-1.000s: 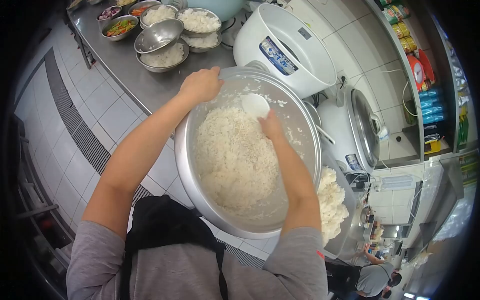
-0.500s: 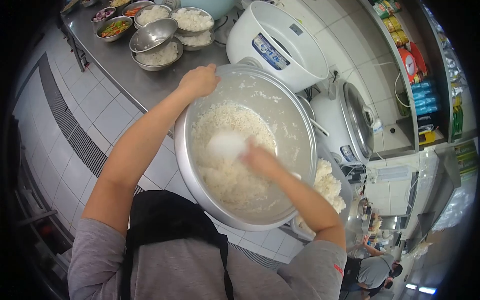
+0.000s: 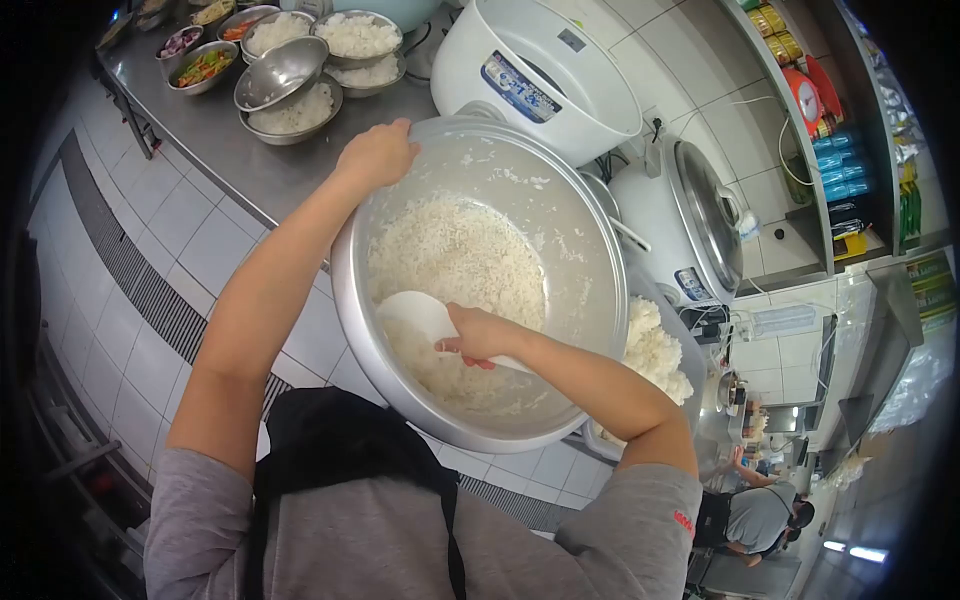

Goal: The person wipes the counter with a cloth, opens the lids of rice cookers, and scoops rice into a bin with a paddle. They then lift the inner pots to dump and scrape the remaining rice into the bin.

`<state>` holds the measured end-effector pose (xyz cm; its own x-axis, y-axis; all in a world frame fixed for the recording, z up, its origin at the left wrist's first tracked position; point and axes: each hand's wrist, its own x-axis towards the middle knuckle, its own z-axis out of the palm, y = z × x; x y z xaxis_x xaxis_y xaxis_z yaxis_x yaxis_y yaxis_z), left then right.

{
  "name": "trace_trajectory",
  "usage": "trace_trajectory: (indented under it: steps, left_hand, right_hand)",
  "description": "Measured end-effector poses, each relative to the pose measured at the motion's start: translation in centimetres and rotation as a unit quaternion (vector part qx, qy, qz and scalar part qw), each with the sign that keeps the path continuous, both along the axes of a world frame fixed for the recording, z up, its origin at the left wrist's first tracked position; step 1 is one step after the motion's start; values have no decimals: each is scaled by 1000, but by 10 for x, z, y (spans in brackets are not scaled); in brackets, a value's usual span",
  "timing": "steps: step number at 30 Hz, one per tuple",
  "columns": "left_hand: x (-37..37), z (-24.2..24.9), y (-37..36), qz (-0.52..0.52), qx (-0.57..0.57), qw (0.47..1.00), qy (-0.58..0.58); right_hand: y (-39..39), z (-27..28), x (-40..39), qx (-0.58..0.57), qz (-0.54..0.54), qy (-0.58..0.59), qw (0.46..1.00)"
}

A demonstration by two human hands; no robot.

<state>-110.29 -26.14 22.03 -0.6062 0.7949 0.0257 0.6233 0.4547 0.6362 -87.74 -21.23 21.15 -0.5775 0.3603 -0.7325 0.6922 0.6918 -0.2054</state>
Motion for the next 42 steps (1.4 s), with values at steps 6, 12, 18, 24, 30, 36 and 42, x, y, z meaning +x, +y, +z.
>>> trace_trajectory:
  steps: [6, 12, 18, 24, 30, 36, 42]
  left_hand:
    - [-2, -3, 0, -10, 14, 1000, -20]
    - [-7, -10, 7, -15, 3, 1000, -1]
    - [-2, -3, 2, -10, 7, 1000, -6]
    - [0, -1, -2, -25, 8, 1000, 15]
    - [-5, -5, 4, -18, -3, 999, 26]
    - [-5, -8, 6, -10, 3, 1000, 15]
    - [-4, -6, 3, -27, 5, 999, 27]
  right_hand:
    - [126, -35, -5, 154, -212, 170, 950]
    - [84, -42, -30, 12, -244, 160, 956]
    - [-14, 6, -14, -27, 53, 15, 998]
    - [164, -32, -1, 330, -32, 113, 937]
    - [124, -49, -68, 249, 134, 283, 916]
    - [58, -36, -56, 104, 147, 200, 963]
    - [0, -10, 10, 55, 273, 70, 958]
